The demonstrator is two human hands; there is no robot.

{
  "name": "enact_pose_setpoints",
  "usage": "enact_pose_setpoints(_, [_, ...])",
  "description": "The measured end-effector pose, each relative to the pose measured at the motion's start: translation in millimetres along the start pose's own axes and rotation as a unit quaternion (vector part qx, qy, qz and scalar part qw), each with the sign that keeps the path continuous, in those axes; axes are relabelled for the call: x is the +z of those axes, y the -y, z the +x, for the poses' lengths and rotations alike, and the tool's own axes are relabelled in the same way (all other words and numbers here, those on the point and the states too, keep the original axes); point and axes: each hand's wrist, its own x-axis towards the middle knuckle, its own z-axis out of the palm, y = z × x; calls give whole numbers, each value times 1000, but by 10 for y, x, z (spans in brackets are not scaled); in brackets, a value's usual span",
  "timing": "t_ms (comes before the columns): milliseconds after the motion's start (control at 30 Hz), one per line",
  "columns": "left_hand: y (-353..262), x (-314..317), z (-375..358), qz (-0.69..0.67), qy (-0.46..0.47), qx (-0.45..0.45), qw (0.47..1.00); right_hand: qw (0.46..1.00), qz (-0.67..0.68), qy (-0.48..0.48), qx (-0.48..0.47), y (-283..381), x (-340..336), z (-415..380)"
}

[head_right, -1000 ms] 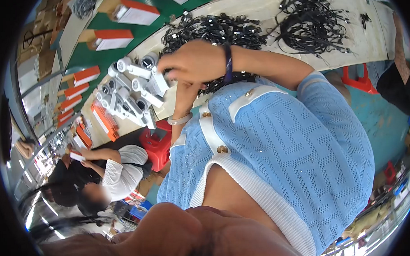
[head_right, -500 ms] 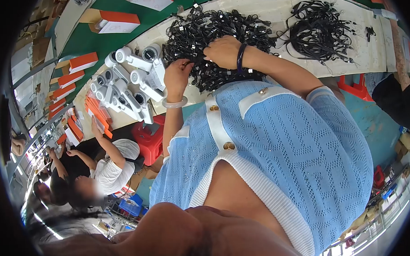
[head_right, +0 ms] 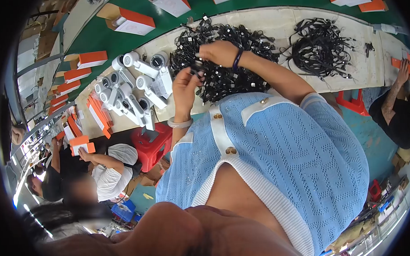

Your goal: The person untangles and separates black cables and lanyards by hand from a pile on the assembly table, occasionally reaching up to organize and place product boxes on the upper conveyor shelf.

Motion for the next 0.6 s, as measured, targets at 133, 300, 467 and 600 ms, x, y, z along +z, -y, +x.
enact_pose_setpoints(133, [-66,-40,144,90,-98,56,990,975,-145,83,-147,379,17,-282])
enact_pose_setpoints(300, [27,-99,163,-30,200,-33,979,983,-9,-85,-164,294,-314,-262])
enact_pose_setpoints(467, [-322,349,286,-166,-15,-10,986,867,495,-35,56,357,-172,-408])
enact_pose_setpoints(600, [-436,572,314,337,-99,365,862,672,726,-90,116,411,-202,-401])
